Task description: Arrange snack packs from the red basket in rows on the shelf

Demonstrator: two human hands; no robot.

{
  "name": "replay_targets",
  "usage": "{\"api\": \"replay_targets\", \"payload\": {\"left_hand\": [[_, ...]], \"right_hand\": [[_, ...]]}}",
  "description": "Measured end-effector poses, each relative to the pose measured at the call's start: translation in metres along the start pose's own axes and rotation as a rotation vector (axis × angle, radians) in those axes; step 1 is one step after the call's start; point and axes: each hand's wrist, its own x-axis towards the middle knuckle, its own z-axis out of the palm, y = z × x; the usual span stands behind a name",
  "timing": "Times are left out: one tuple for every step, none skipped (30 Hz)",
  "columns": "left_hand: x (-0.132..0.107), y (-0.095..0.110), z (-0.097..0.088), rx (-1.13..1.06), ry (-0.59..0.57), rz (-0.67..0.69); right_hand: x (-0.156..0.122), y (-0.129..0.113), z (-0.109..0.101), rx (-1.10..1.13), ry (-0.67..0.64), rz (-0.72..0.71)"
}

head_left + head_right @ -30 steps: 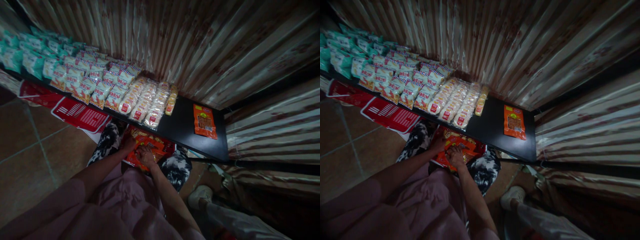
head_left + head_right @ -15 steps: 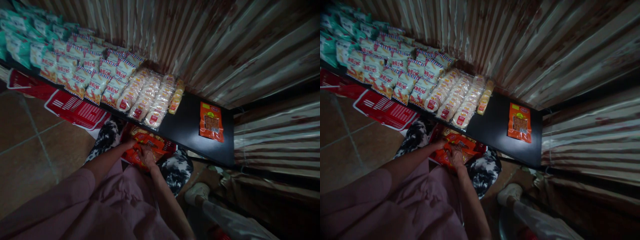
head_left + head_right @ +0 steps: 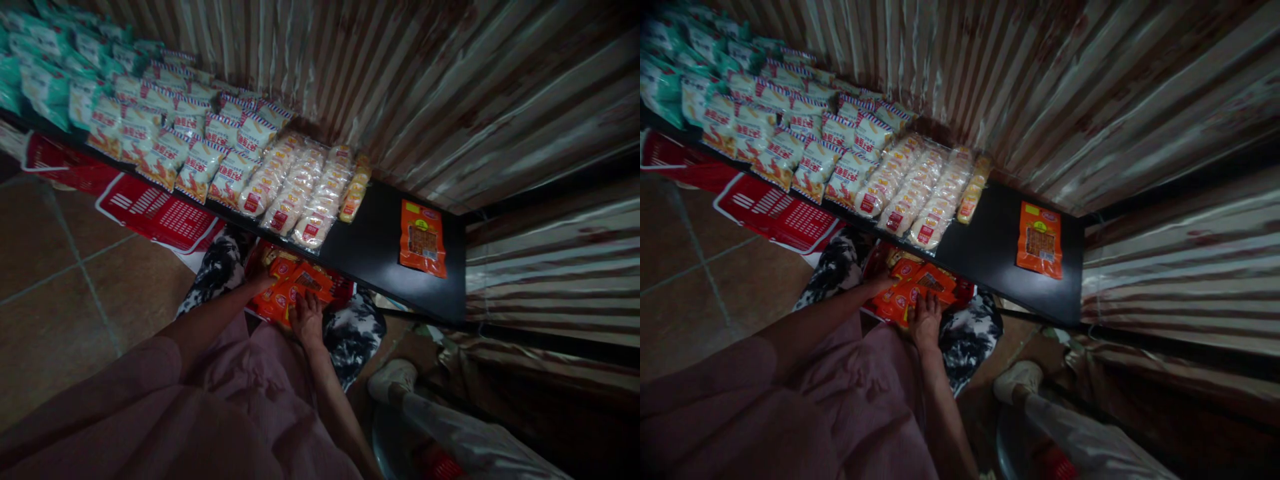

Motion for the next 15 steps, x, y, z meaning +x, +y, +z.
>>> {"api": "replay_targets", "payload": {"left_hand": [[-0.001,-0.001,-0.001,0.021,0.021,0.025],[-0.002,-0.001,-0.002,0.039,0.037,0.051],[-0.002,-0.002,-0.003,0.053,0.047,0.074],[-0.003,-0.002,-0.004,0.063,0.052,0.096],[-0.003,-0.001,-0.004,0.065,0.052,0.114],[-0.004,-0.001,-0.004,0.061,0.049,0.129],[-0.005,-0.001,-0.003,0.051,0.046,0.140],[-0.006,-0.001,-0.002,0.036,0.042,0.147],[-0.008,-0.001,0.000,0.016,0.036,0.149],[-0.010,-0.001,0.002,-0.008,0.027,0.146],[-0.011,-0.002,0.005,-0.033,0.016,0.139],[-0.013,-0.002,0.007,-0.057,0.004,0.135],[-0.015,-0.002,0.010,-0.088,-0.024,0.129],[-0.016,-0.003,0.012,-0.121,-0.072,0.113],[-0.017,-0.003,0.014,-0.150,-0.131,0.091]], "right_hand": [[-0.002,-0.001,-0.001,0.001,-0.026,-0.010],[-0.003,-0.004,-0.002,0.001,-0.051,-0.016],[-0.003,-0.007,-0.003,0.000,-0.074,-0.017],[-0.002,-0.010,-0.004,-0.002,-0.093,-0.014],[-0.002,-0.013,-0.006,-0.004,-0.109,-0.012],[-0.002,-0.016,-0.007,-0.007,-0.121,-0.012],[-0.002,-0.019,-0.009,-0.010,-0.130,-0.013],[-0.003,-0.020,-0.010,-0.010,-0.135,-0.017],[-0.004,-0.020,-0.010,-0.009,-0.137,-0.022],[-0.005,-0.020,-0.011,-0.002,-0.134,-0.027],[-0.006,-0.018,-0.011,0.010,-0.130,-0.033],[-0.007,-0.017,-0.011,0.028,-0.125,-0.041],[-0.008,-0.015,-0.010,0.047,-0.120,-0.049],[-0.008,-0.014,-0.009,0.065,-0.114,-0.056],[-0.008,-0.012,-0.008,0.077,-0.107,-0.059]]}}
